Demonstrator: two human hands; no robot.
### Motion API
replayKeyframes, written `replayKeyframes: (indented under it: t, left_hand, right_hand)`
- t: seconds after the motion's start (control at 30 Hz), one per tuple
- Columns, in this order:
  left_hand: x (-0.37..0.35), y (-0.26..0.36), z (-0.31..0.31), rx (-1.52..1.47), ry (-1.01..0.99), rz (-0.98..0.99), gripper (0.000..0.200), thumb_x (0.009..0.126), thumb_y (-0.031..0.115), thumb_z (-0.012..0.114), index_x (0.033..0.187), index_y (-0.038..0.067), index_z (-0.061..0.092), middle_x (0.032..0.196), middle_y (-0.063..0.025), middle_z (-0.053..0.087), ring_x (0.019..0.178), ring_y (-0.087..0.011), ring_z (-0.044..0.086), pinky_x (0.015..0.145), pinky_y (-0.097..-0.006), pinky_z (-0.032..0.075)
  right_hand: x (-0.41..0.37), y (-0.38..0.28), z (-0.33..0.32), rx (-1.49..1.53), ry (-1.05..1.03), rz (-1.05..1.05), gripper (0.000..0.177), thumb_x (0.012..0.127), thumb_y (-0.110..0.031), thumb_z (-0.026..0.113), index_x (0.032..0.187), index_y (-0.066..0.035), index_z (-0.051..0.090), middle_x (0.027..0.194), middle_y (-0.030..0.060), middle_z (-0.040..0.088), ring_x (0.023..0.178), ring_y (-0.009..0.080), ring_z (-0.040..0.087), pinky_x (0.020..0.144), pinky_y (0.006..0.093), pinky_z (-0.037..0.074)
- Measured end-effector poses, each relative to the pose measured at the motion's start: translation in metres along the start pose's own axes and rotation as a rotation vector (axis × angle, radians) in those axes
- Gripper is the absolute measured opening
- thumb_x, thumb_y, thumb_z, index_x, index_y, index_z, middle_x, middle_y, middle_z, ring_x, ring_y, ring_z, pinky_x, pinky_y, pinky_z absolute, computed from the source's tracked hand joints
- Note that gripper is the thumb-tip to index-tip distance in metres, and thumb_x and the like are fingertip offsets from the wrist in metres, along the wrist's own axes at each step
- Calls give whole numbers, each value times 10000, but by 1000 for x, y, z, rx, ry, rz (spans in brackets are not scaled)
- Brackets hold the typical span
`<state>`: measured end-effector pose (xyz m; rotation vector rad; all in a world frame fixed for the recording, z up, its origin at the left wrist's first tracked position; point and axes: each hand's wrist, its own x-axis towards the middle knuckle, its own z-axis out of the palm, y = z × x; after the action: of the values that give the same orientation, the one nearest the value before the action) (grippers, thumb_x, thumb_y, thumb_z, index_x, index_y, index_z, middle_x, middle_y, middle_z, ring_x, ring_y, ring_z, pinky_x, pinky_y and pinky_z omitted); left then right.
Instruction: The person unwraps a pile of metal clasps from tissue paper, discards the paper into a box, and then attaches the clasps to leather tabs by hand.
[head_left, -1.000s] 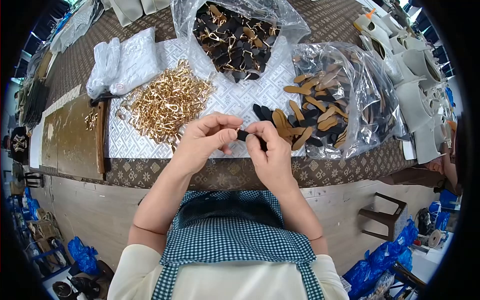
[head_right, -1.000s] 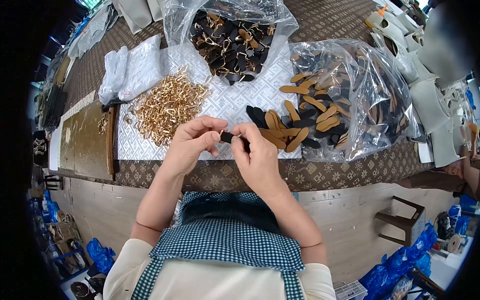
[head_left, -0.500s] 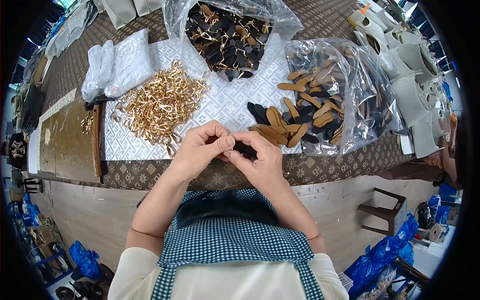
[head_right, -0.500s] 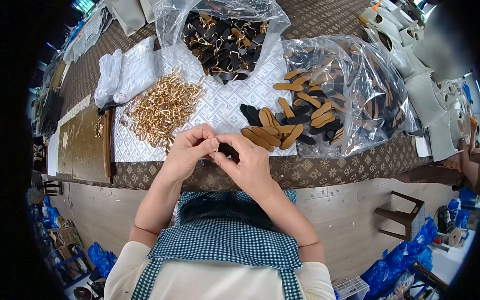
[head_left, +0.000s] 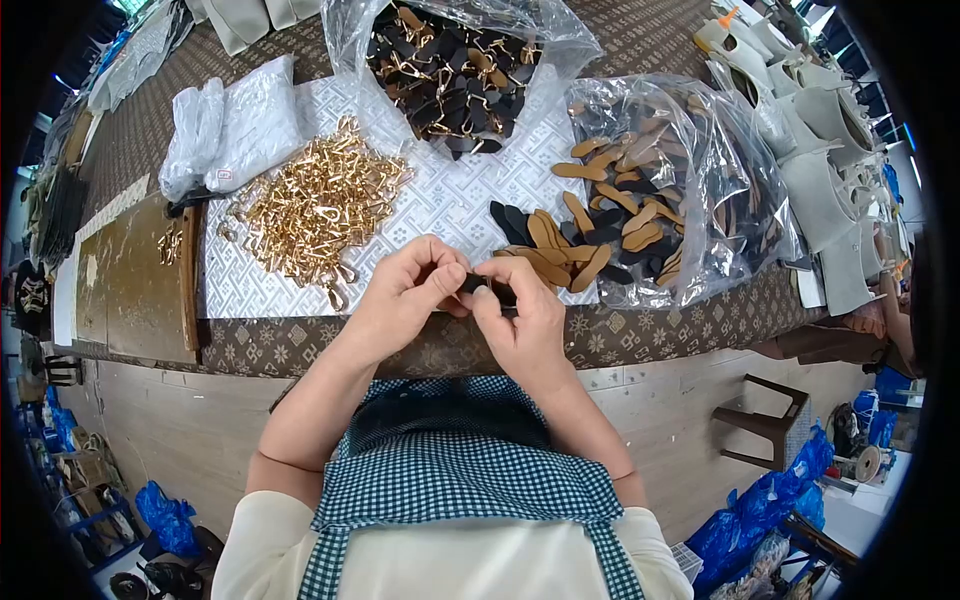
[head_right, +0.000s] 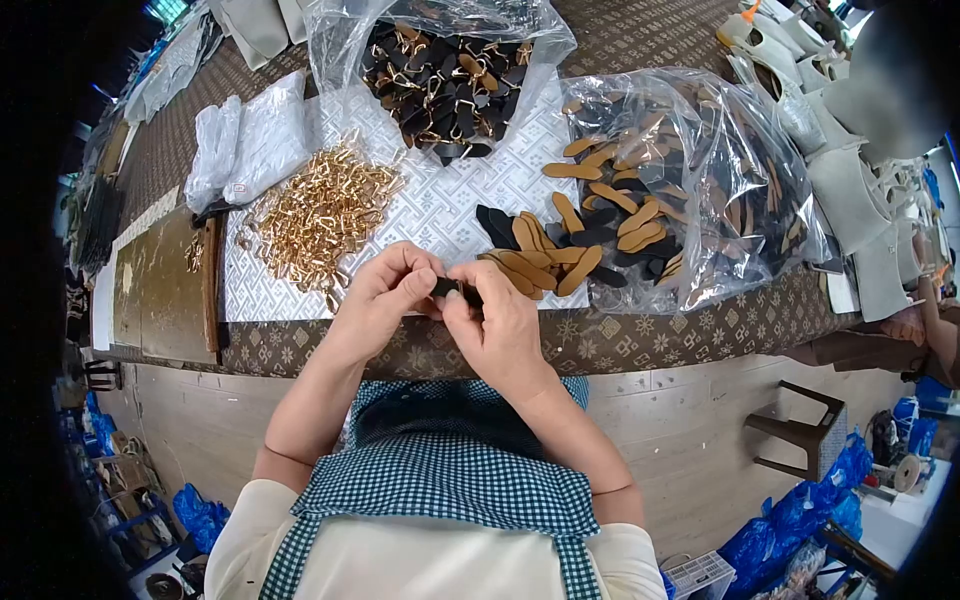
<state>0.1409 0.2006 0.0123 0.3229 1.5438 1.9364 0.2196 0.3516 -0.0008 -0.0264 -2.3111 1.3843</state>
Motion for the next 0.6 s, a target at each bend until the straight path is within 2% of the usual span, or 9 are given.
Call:
replayKeyframes:
  t: [0.17,0.23,0.27,0.3,0.37,0.47,0.53,0.57,0.6]
  left_hand:
    - [25,15,-7,22,29,21,177,948,174,659,929,17,579,840,-49,649,797,-150,691,682,-266,563]
    - [46,33,-14,5,90,235,220,942,195,662,1001,3,572,963,-112,679,917,-189,689,786,-298,561]
    - [54,47,-13,55,147,345,342,929,214,677,1155,-10,554,1113,-171,660,1031,-217,653,872,-321,529]
    - [56,62,-13,184,220,419,410,921,215,686,1230,-3,528,1178,-186,636,1061,-225,637,892,-322,510]
    - [53,74,-13,305,340,530,478,916,196,692,1325,23,517,1281,-176,587,1031,-216,630,865,-298,494]
    - [30,66,-43,479,289,390,269,909,150,690,1136,10,654,1042,-54,638,831,-100,586,717,-247,487]
    - [3,55,-58,619,287,332,172,894,98,687,1035,0,690,923,-22,627,780,-81,571,679,-236,466]
    - [-12,55,-60,887,309,395,100,873,56,682,960,12,707,870,-30,614,746,-99,584,655,-241,467]
    - [-24,53,-64,926,290,283,97,860,61,689,947,23,707,865,-39,611,736,-119,596,650,-252,477]
  right_hand:
    - [12,-5,-20,-144,52,-61,527,827,-209,714,1297,-41,547,944,111,648,822,260,622,727,366,511]
    - [16,1,-30,-211,141,-54,413,796,-158,741,1177,-58,618,949,92,641,823,262,602,719,362,502]
    - [16,7,-35,-255,172,-41,347,788,-126,743,1116,-62,648,943,87,639,820,260,604,709,361,501]
    - [16,11,-39,-274,197,-17,207,795,-54,732,999,-45,694,941,57,619,790,160,598,662,293,492]
    - [16,13,-49,-375,116,-25,183,784,-49,736,961,-52,687,923,53,620,774,182,595,658,307,489]
    - [16,9,-49,-462,23,-30,184,746,-84,754,915,-77,681,904,40,620,842,239,585,716,360,485]
    - [16,8,-42,-500,-13,-39,198,733,-121,759,912,-91,679,924,38,614,900,264,577,754,390,482]
    - [16,9,-40,-518,-29,-30,196,738,-116,755,915,-91,676,931,41,612,896,268,578,753,393,483]
    - [16,9,-39,-542,-43,-23,194,742,-110,751,918,-91,673,937,45,611,892,272,578,751,396,483]
